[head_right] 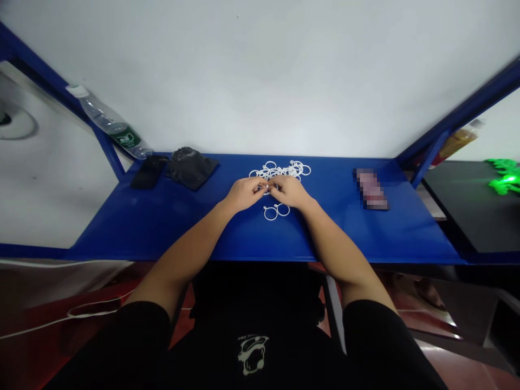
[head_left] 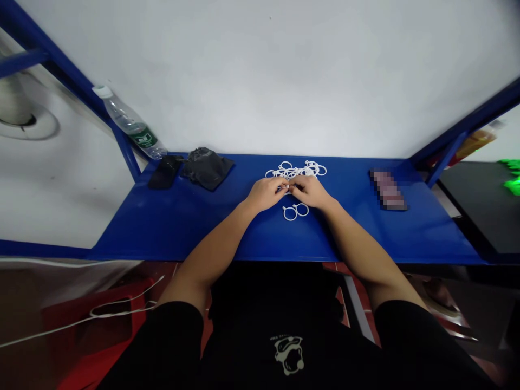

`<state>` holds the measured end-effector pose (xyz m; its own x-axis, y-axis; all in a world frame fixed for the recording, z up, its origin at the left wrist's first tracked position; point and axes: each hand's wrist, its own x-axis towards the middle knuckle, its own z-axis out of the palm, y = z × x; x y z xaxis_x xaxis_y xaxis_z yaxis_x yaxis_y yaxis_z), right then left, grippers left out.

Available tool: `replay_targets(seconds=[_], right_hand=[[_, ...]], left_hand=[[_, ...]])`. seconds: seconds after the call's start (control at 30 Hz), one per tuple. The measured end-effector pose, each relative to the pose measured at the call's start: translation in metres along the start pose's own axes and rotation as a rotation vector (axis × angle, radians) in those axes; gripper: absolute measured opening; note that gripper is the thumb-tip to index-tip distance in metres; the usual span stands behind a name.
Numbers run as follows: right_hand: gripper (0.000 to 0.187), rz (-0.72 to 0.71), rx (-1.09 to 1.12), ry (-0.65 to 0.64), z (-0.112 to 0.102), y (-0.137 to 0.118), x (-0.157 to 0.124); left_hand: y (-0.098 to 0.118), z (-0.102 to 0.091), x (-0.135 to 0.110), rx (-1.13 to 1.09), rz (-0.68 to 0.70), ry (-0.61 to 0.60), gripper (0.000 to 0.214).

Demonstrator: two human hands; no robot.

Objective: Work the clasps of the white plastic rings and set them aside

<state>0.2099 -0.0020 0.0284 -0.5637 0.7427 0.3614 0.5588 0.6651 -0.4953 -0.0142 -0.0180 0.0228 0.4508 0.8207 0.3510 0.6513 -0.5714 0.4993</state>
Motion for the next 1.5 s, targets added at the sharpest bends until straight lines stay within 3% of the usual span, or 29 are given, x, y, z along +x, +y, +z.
replay_targets(seconds=[0.8, 1.17, 1.4, 1.5], right_hand=[[0.012, 0.086, 0.255, 0.097, 0.002, -0.001, 0.0], [0.014, 0.071, 0.19, 0.126, 0.003, 0.0, 0.001], [0.036, 0.147, 0.069, 0.243, -0.004, 0.002, 0.0], [0.036, 0.163, 0.05, 0.253, -0.006, 0.005, 0.0]], left_hand=[[0.005, 0.002, 0.0, -0.102, 0.001, -0.029, 0.015], [0.003, 0.004, 0.0, -0.036, 0.015, -0.032, 0.008], [-0.014, -0.003, 0.005, -0.012, -0.094, 0.187, 0.015], [-0.022, 0.001, 0.007, -0.022, -0.145, 0.187, 0.016]])
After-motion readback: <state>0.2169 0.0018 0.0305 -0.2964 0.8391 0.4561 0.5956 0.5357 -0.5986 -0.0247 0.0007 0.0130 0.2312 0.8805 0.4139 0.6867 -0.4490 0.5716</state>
